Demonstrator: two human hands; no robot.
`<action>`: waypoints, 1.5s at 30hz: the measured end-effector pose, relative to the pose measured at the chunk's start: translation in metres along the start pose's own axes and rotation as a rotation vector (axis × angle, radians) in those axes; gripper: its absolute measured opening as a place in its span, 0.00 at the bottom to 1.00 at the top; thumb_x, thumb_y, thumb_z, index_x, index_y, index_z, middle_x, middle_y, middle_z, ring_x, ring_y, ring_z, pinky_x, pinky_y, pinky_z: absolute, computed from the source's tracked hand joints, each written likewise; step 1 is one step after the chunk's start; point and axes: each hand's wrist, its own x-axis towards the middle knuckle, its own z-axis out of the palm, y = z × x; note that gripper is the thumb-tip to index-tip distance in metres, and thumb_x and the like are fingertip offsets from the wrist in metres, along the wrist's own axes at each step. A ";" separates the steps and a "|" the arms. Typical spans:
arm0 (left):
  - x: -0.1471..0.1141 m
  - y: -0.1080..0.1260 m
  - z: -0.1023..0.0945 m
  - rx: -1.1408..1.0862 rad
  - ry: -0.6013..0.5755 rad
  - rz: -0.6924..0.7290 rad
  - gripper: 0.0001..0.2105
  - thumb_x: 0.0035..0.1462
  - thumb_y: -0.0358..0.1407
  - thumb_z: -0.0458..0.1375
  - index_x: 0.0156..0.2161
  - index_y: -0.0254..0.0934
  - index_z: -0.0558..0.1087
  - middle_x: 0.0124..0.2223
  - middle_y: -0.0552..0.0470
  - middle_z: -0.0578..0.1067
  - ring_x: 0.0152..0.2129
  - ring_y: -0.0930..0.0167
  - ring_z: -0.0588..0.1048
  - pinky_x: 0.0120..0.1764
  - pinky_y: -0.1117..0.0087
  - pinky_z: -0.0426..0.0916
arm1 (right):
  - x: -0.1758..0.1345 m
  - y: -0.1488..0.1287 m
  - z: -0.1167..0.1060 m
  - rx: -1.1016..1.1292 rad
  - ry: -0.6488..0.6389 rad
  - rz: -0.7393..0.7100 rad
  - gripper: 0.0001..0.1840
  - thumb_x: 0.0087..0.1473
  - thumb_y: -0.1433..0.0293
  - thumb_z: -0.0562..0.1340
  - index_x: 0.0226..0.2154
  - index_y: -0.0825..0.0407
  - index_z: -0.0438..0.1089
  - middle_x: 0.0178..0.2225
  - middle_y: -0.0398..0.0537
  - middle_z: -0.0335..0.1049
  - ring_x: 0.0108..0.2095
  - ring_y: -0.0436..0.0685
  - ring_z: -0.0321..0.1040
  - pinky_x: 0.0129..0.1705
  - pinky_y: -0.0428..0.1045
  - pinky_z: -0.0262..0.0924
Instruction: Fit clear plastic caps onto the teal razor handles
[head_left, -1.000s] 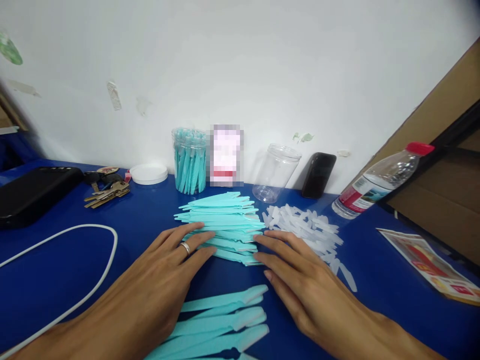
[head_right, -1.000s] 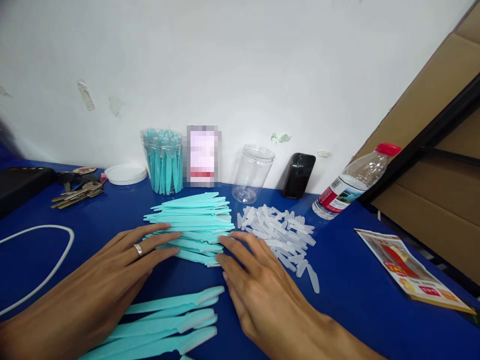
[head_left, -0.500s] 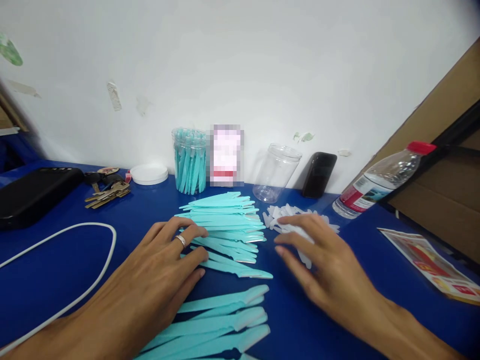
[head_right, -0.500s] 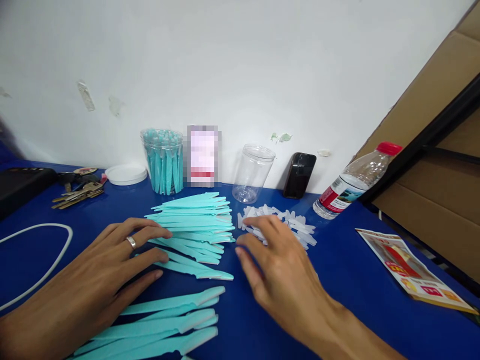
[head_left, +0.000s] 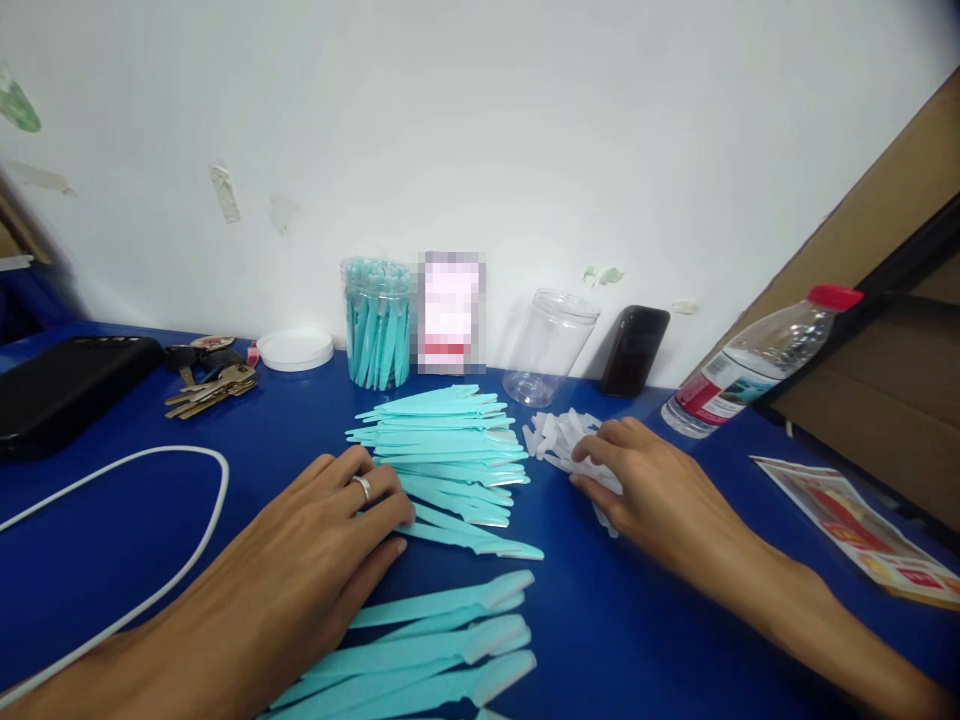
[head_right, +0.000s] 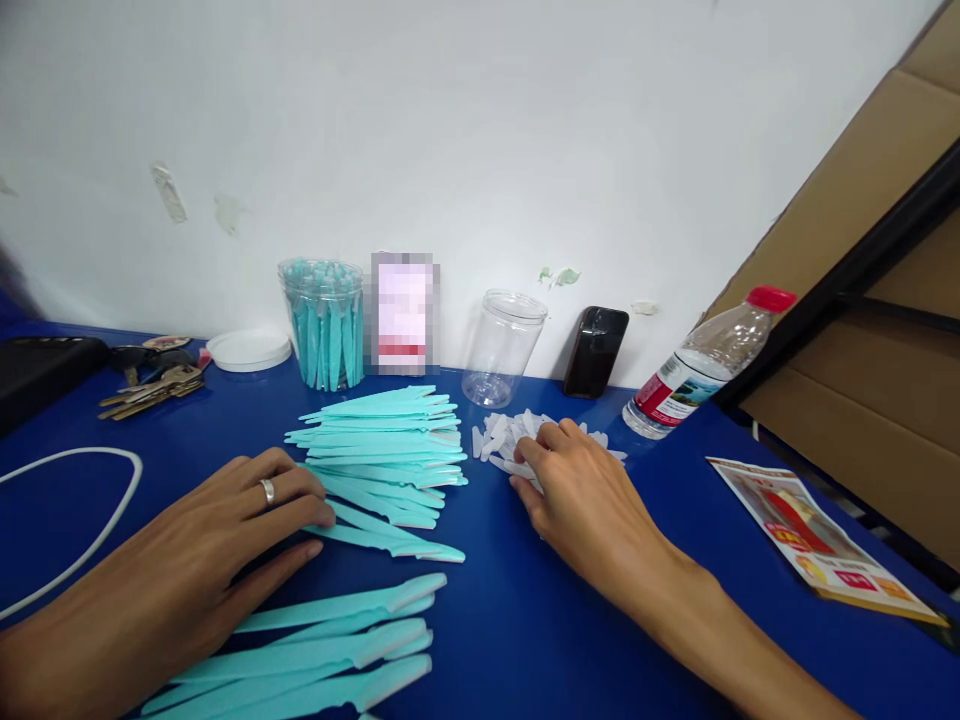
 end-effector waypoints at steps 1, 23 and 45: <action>0.000 -0.001 0.000 0.008 -0.004 -0.001 0.08 0.69 0.32 0.54 0.45 0.44 0.76 0.46 0.53 0.80 0.42 0.63 0.75 0.56 0.56 0.66 | 0.000 0.000 0.001 -0.009 -0.010 -0.003 0.08 0.65 0.72 0.62 0.41 0.53 0.78 0.39 0.54 0.76 0.41 0.66 0.74 0.36 0.55 0.66; 0.001 -0.002 0.000 -0.004 0.021 -0.059 0.11 0.73 0.35 0.47 0.41 0.41 0.71 0.42 0.49 0.80 0.39 0.61 0.77 0.47 0.57 0.71 | -0.010 -0.023 -0.020 0.514 0.321 -0.024 0.17 0.70 0.73 0.56 0.56 0.50 0.73 0.39 0.50 0.77 0.39 0.59 0.74 0.38 0.52 0.66; 0.000 0.018 -0.009 -0.408 -0.011 -0.248 0.09 0.76 0.41 0.45 0.45 0.46 0.67 0.39 0.58 0.80 0.33 0.70 0.81 0.37 0.73 0.72 | -0.012 -0.049 -0.021 1.928 -0.240 0.479 0.12 0.59 0.66 0.72 0.31 0.52 0.70 0.27 0.47 0.81 0.25 0.50 0.74 0.25 0.42 0.69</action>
